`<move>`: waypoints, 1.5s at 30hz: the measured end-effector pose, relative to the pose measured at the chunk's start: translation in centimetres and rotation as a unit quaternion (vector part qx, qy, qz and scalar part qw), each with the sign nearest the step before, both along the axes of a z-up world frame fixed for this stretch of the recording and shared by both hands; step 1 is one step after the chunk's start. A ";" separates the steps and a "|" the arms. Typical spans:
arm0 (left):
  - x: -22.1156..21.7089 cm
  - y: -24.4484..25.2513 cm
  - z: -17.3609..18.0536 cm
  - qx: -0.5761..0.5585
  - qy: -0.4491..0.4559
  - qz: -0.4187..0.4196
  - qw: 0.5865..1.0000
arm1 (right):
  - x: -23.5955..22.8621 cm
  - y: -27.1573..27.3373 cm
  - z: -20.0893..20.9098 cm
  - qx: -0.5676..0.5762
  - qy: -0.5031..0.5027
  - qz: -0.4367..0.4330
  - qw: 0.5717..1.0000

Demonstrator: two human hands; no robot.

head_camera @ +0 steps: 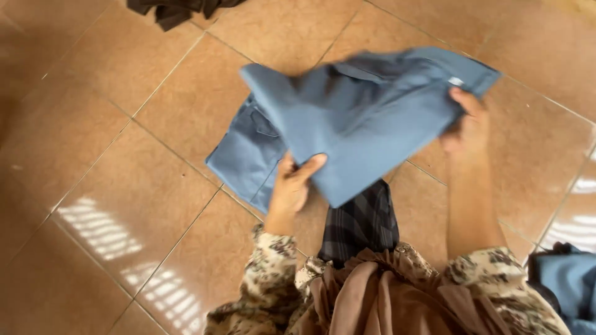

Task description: Folding blue trousers into neat rectangles and stacking them on the floor.

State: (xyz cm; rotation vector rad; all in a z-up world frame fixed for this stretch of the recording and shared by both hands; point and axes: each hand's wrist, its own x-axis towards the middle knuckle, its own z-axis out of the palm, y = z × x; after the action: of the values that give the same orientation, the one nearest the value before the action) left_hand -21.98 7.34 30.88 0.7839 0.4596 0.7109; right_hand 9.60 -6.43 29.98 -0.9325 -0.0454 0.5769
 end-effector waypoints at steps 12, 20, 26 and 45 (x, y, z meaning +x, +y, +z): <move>-14.5 2.1 -16.9 -0.164 0.269 0.245 0.917 | -14.9 13.6 -14.4 -0.262 0.051 0.162 0.950; -15.5 3.7 -26.2 -0.080 0.340 0.292 0.890 | -13.8 12.9 -16.3 -0.291 0.009 0.153 0.944; -12.9 2.7 -18.7 0.319 0.644 0.282 0.635 | -13.8 11.4 -14.4 -0.442 -0.357 0.087 0.818; 5.9 0.1 -16.9 0.618 0.556 0.162 0.532 | -10.7 5.5 -14.9 -0.494 -0.747 0.016 0.445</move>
State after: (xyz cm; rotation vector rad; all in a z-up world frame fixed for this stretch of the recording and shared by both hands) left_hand -16.12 7.47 14.00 2.6534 1.3277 0.7429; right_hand -1.10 -0.96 15.04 -2.3791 -1.4977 -0.5325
